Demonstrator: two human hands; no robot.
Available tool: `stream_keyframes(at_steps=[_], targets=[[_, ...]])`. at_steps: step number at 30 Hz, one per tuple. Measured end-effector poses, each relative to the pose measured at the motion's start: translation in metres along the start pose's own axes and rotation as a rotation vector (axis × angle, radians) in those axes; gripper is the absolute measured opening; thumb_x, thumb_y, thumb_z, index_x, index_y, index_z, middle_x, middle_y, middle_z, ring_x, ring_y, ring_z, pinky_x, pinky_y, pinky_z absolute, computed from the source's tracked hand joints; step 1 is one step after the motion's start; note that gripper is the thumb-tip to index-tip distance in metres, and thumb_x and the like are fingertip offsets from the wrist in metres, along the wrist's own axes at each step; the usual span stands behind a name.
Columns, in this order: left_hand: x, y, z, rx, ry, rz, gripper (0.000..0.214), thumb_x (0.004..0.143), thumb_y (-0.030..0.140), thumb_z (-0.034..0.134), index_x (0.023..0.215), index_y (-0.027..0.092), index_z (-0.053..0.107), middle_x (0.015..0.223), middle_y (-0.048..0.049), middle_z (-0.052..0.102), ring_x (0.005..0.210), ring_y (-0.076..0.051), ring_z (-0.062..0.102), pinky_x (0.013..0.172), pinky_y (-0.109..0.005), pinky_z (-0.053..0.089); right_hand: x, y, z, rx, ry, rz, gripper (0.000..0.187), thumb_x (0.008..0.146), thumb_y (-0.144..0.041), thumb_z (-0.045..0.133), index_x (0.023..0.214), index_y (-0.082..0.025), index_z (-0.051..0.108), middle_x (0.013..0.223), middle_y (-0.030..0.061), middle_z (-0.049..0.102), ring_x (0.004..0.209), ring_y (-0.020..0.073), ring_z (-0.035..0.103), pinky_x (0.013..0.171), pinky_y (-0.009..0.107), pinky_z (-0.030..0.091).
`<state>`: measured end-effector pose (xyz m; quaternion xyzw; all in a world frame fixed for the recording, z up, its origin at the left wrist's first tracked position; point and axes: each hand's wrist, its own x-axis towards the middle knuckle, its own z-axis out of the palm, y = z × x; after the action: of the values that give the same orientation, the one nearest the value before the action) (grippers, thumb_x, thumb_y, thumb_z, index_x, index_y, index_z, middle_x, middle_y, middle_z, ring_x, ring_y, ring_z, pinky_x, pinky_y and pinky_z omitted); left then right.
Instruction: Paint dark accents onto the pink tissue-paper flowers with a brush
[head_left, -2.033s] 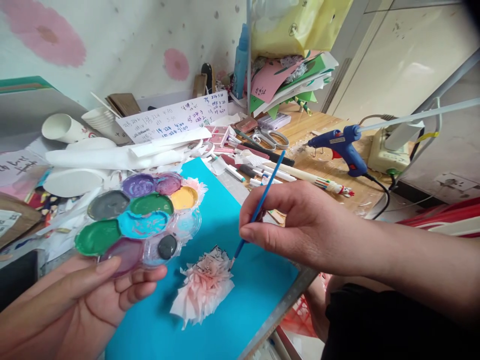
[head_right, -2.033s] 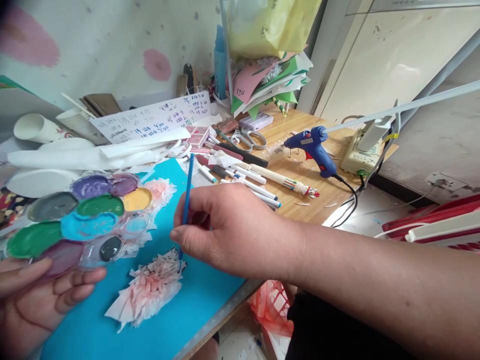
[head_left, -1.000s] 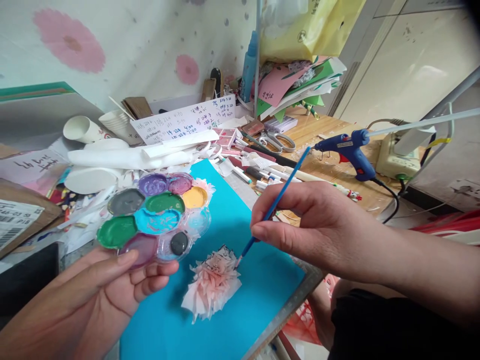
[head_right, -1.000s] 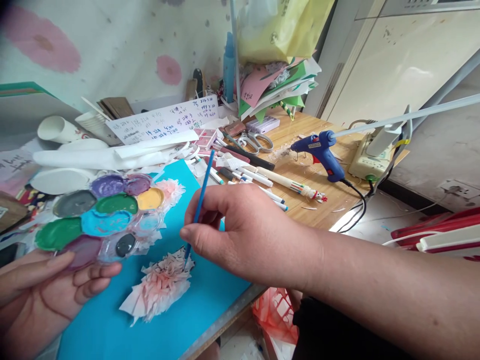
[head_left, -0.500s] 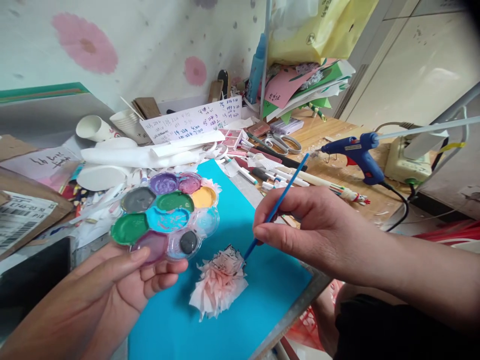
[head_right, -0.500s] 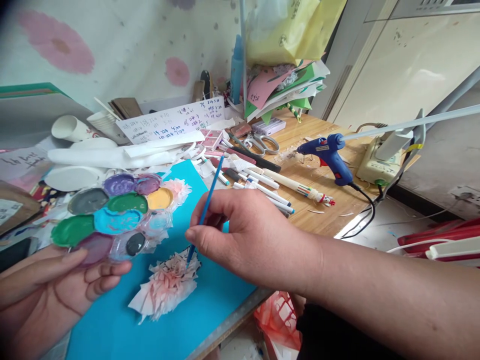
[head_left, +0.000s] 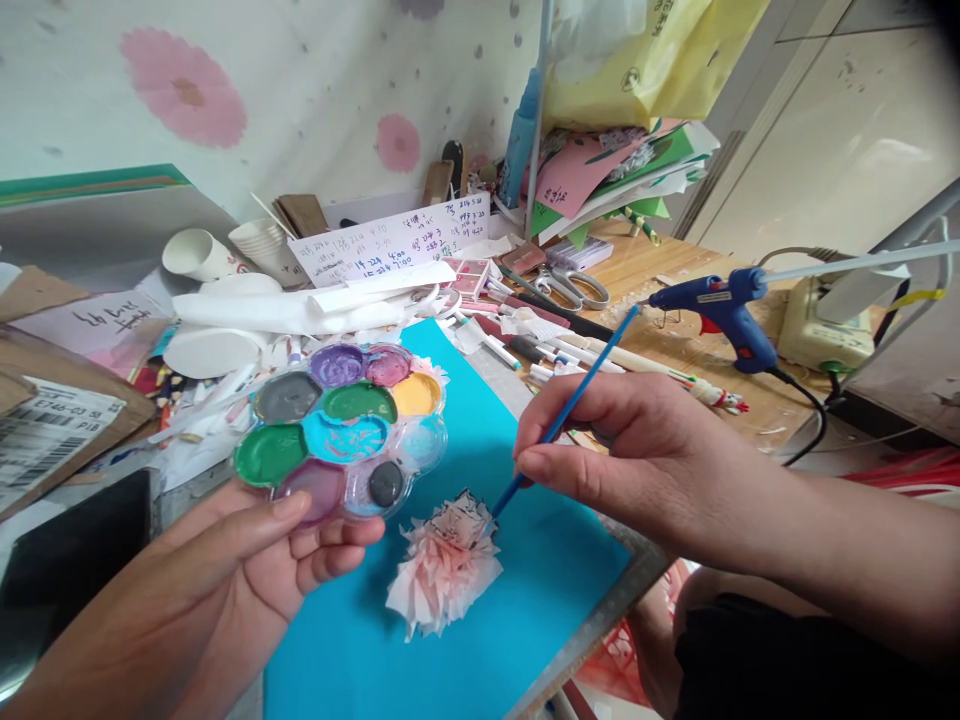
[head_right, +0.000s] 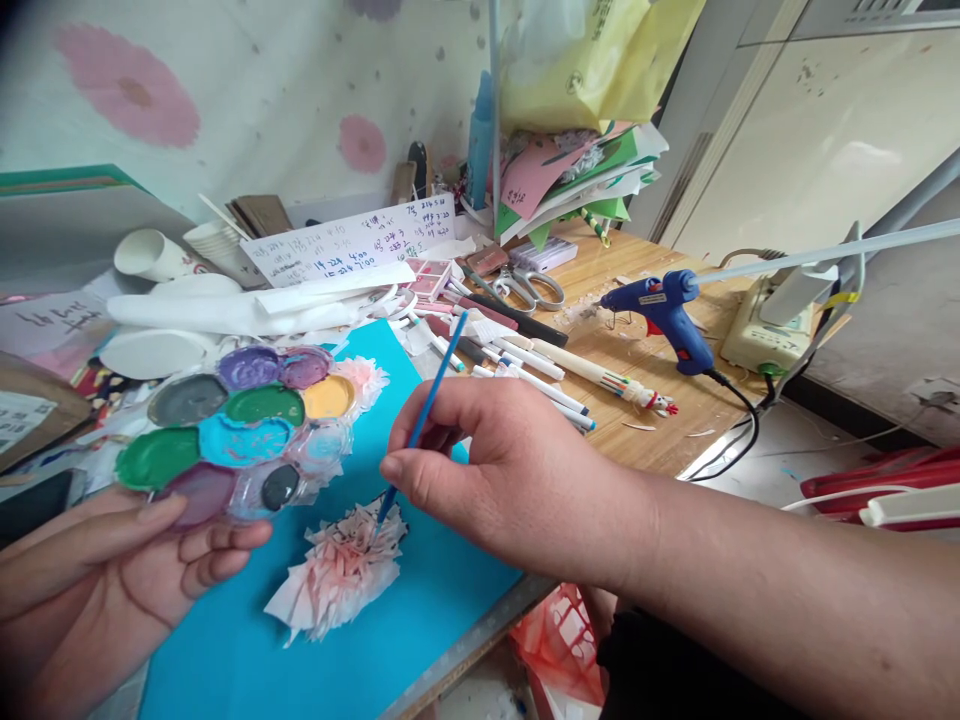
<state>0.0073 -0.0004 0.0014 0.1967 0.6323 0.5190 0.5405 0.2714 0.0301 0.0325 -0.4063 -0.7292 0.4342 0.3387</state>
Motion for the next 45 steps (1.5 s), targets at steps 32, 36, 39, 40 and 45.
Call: stream_keyframes(at_steps=[32,36,39,40,45], targets=[[-0.016,-0.003,0.003,-0.011,-0.228,-0.059,0.024,0.053,0.027,0.093,0.070,0.021,0.077,0.072,-0.0083,0.078,0.064,-0.027,0.074,0.059,-0.035,0.062,0.008,-0.005,0.009,0.157,0.168,-0.122,0.009,0.081,-0.028,0.080,0.078,-0.021,0.075,0.076,0.0007,0.076,0.073,0.0131,0.069,0.069,0.022,0.055],[-0.018,-0.003,0.003,-0.035,-0.239,-0.063,0.026,0.051,0.029,0.094,0.069,0.022,0.077,0.070,-0.0073,0.077,0.063,-0.026,0.073,0.057,-0.033,0.061,0.013,-0.003,0.017,0.179,0.125,-0.129,0.008,0.079,-0.027,0.081,0.078,-0.020,0.077,0.076,0.0002,0.077,0.071,0.0118,0.069,0.069,0.020,0.055],[-0.019,-0.003,0.004,-0.049,-0.266,-0.052,0.027,0.053,0.031,0.094,0.071,0.022,0.077,0.072,-0.0064,0.078,0.065,-0.025,0.074,0.059,-0.033,0.061,0.013,0.001,0.019,0.256,0.153,-0.101,0.007,0.077,-0.027,0.084,0.079,-0.023,0.078,0.076,-0.0011,0.076,0.070,0.0111,0.067,0.067,0.019,0.054],[-0.019,-0.003,0.003,-0.052,-0.279,-0.047,0.026,0.054,0.031,0.093,0.072,0.023,0.077,0.073,-0.0060,0.078,0.066,-0.025,0.074,0.060,-0.033,0.061,0.012,0.002,0.019,0.305,0.161,-0.092,0.007,0.077,-0.028,0.084,0.080,-0.024,0.078,0.076,-0.0018,0.076,0.071,0.0109,0.067,0.068,0.019,0.054],[-0.016,-0.004,0.001,-0.060,-0.343,-0.029,0.016,0.065,0.028,0.086,0.076,0.024,0.076,0.075,-0.0046,0.079,0.069,-0.025,0.075,0.062,-0.033,0.061,0.010,0.007,0.018,0.522,0.151,-0.046,0.001,0.083,-0.029,0.080,0.083,-0.028,0.079,0.077,-0.0033,0.075,0.075,0.0099,0.067,0.072,0.018,0.054]])
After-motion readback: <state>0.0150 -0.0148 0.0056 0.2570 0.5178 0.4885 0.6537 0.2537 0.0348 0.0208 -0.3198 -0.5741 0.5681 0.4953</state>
